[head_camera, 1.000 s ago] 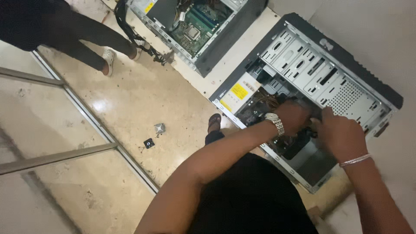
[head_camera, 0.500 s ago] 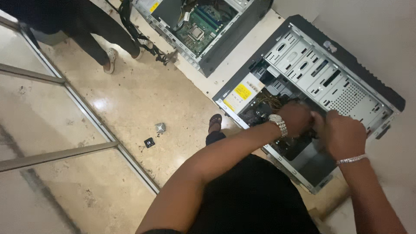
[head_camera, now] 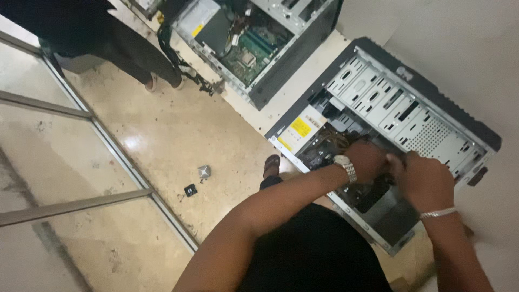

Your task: The person uses a screwdriver to work on the internal components of an open desktop computer tower. They manipulate wires and parts inside the case while another person stands nearby.

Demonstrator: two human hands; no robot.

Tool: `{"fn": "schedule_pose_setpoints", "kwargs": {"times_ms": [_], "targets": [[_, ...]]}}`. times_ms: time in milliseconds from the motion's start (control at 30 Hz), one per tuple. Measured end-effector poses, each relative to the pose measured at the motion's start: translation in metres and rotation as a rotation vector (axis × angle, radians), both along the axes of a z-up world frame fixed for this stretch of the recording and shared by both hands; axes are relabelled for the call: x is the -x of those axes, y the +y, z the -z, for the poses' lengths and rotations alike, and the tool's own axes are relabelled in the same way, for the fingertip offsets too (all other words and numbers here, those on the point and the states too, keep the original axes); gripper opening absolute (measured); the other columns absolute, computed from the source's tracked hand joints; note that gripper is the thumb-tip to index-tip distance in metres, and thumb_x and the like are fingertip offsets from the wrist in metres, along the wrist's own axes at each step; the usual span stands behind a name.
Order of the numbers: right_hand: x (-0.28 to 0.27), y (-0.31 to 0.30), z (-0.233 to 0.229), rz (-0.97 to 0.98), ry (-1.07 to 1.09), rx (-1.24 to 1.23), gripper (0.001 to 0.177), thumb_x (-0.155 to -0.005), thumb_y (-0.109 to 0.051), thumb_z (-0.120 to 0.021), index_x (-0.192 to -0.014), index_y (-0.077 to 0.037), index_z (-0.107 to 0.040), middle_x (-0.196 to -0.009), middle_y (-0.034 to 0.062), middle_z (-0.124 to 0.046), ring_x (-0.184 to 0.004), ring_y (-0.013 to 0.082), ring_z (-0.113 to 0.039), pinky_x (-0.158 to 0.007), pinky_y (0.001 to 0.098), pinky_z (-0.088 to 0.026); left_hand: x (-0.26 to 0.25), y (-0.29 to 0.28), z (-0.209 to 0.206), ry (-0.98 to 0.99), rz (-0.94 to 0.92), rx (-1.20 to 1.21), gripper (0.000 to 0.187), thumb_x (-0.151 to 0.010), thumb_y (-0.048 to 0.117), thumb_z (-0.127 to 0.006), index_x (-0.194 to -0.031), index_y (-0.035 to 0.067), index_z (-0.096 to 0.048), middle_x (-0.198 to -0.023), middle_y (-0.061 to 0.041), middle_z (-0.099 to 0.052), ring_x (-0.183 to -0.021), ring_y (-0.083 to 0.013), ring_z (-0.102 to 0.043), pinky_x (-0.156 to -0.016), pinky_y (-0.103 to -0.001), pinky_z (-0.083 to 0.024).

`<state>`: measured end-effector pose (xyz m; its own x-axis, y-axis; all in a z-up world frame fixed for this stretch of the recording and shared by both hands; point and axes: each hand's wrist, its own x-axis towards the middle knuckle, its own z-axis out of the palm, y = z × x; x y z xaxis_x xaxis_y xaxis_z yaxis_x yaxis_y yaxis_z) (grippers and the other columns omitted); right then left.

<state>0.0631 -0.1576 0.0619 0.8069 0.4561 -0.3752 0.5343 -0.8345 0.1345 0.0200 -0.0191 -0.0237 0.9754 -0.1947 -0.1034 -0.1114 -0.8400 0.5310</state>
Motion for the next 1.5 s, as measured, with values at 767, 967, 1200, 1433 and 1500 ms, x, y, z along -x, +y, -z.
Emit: {"fn": "schedule_pose_setpoints", "kwargs": {"times_ms": [767,967,1200,1433,1500], "targets": [[-0.027,-0.02,0.034,-0.147,-0.022,-0.349,0.037,-0.103,-0.045,-0.06,-0.096,-0.01,-0.065,-0.073,0.0125,-0.068,-0.064,0.0275,-0.062,-0.055,0.042,-0.045,-0.009,-0.006,0.01,0.02,0.052,-0.19,0.022,-0.095,0.028,-0.067,-0.077,0.016,-0.068,-0.069,-0.002,-0.069,-0.06,-0.0173,-0.064,-0.062,-0.036,-0.052],[-0.024,-0.013,0.023,-0.123,0.008,-0.213,0.046,-0.101,-0.053,-0.057,-0.083,-0.011,-0.066,-0.075,0.0112,-0.069,-0.069,0.0326,-0.068,-0.058,0.0434,-0.048,-0.012,-0.011,0.009,0.107,0.043,-0.232,0.024,-0.098,0.032,-0.062,-0.077,0.021,-0.066,-0.068,0.002,-0.066,-0.06,-0.0159,-0.062,-0.057,-0.032,-0.047],[-0.027,-0.015,0.017,-0.201,0.05,-0.223,0.034,-0.101,-0.047,-0.055,-0.093,-0.016,-0.069,-0.084,0.0046,-0.072,-0.071,0.0225,-0.066,-0.059,0.0384,-0.046,-0.012,-0.012,0.011,0.107,-0.009,-0.13,0.033,-0.102,0.027,-0.056,-0.078,0.013,-0.072,-0.073,-0.008,-0.073,-0.058,-0.023,-0.068,-0.047,-0.038,-0.051],[-0.015,-0.002,0.004,-0.082,0.149,-0.124,0.037,-0.102,-0.046,-0.057,-0.116,-0.012,-0.059,-0.086,0.0087,-0.073,-0.066,0.0261,-0.071,-0.054,0.0378,-0.052,-0.005,-0.013,0.016,-0.02,0.039,-0.241,0.017,-0.093,0.034,-0.07,-0.079,0.024,-0.071,-0.08,0.002,-0.07,-0.072,-0.017,-0.061,-0.072,-0.037,-0.049],[-0.015,-0.006,0.03,-0.023,0.05,-0.18,0.054,-0.108,-0.056,-0.049,-0.101,-0.003,-0.055,-0.065,0.0142,-0.065,-0.05,0.0322,-0.061,-0.042,0.0434,-0.041,-0.01,-0.011,0.011,0.184,0.136,-0.371,0.02,-0.089,0.036,-0.074,-0.072,0.026,-0.071,-0.069,0.006,-0.067,-0.069,-0.0147,-0.061,-0.074,-0.033,-0.047]]}}
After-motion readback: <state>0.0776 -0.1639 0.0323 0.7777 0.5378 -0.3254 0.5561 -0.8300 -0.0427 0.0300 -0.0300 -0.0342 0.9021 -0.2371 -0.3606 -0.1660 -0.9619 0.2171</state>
